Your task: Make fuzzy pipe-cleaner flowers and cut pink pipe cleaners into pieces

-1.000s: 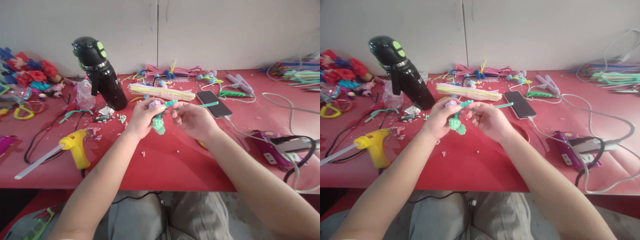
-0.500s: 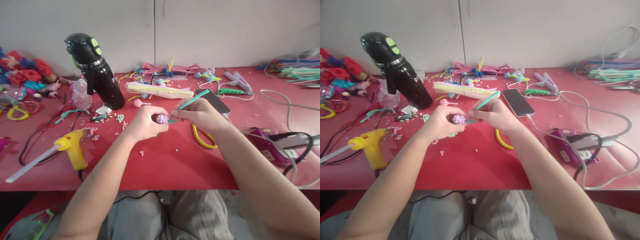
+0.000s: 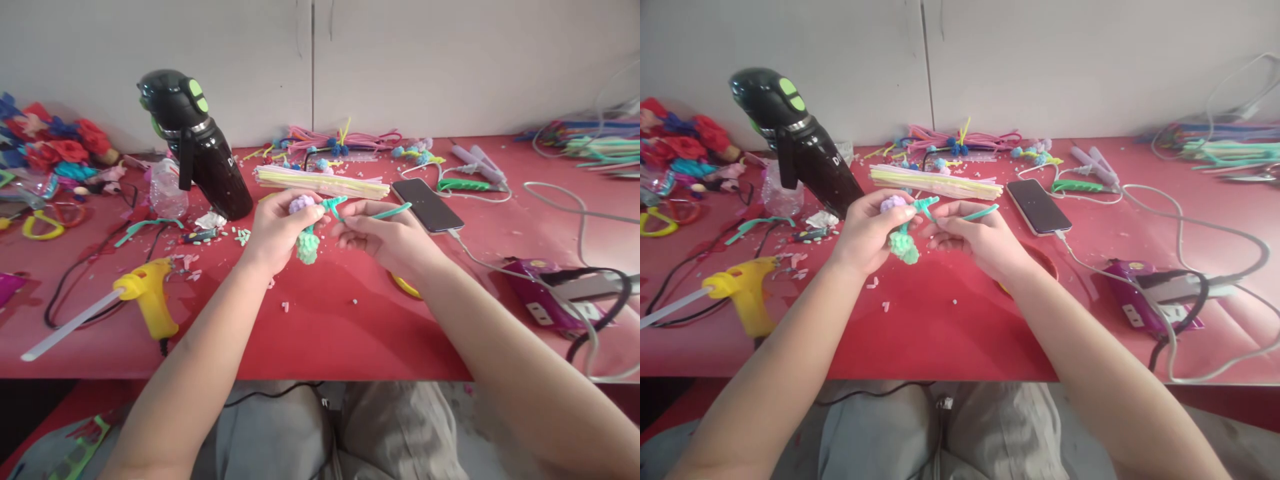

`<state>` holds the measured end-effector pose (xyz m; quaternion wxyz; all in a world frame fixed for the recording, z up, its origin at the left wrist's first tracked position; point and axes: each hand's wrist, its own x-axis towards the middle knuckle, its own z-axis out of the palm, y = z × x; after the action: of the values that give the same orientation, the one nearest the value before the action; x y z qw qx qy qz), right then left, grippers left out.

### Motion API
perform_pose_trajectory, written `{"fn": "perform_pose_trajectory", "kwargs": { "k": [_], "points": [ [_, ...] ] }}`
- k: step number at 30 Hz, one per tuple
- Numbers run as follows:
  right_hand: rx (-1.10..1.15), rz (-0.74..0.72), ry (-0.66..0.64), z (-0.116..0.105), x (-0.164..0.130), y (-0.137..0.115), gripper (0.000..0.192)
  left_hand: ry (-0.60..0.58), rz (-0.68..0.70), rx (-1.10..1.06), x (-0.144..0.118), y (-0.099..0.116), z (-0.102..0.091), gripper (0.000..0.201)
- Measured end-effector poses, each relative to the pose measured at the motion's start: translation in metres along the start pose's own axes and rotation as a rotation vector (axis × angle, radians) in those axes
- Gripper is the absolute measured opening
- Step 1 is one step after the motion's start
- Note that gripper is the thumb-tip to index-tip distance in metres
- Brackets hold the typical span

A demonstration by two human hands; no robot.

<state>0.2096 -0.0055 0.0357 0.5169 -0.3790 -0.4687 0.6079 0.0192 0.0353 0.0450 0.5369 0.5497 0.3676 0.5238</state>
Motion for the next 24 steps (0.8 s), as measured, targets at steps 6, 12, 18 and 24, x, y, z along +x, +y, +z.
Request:
{"fn": "perform_pose_trajectory", "kwargs": {
  "k": [6, 12, 18, 24],
  "points": [
    [-0.103, 0.04, -0.045, -0.017, 0.008, 0.002, 0.029, -0.199, -0.057, 0.035, -0.004, 0.01, -0.006, 0.024],
    [-0.451, -0.022, -0.017, -0.022, 0.011, -0.004, 0.023, -0.397, 0.024, 0.385, -0.006, 0.013, -0.014, 0.019],
    [-0.626, -0.108, 0.037, -0.016, 0.004, -0.014, 0.018, -0.368, 0.107, 0.739, -0.006, 0.003, -0.011, 0.02],
    [-0.612, -0.188, -0.022, -0.009, -0.002, -0.012, 0.016, -0.278, 0.167, 0.773, -0.004, -0.004, -0.009, 0.019]
  ]
}}
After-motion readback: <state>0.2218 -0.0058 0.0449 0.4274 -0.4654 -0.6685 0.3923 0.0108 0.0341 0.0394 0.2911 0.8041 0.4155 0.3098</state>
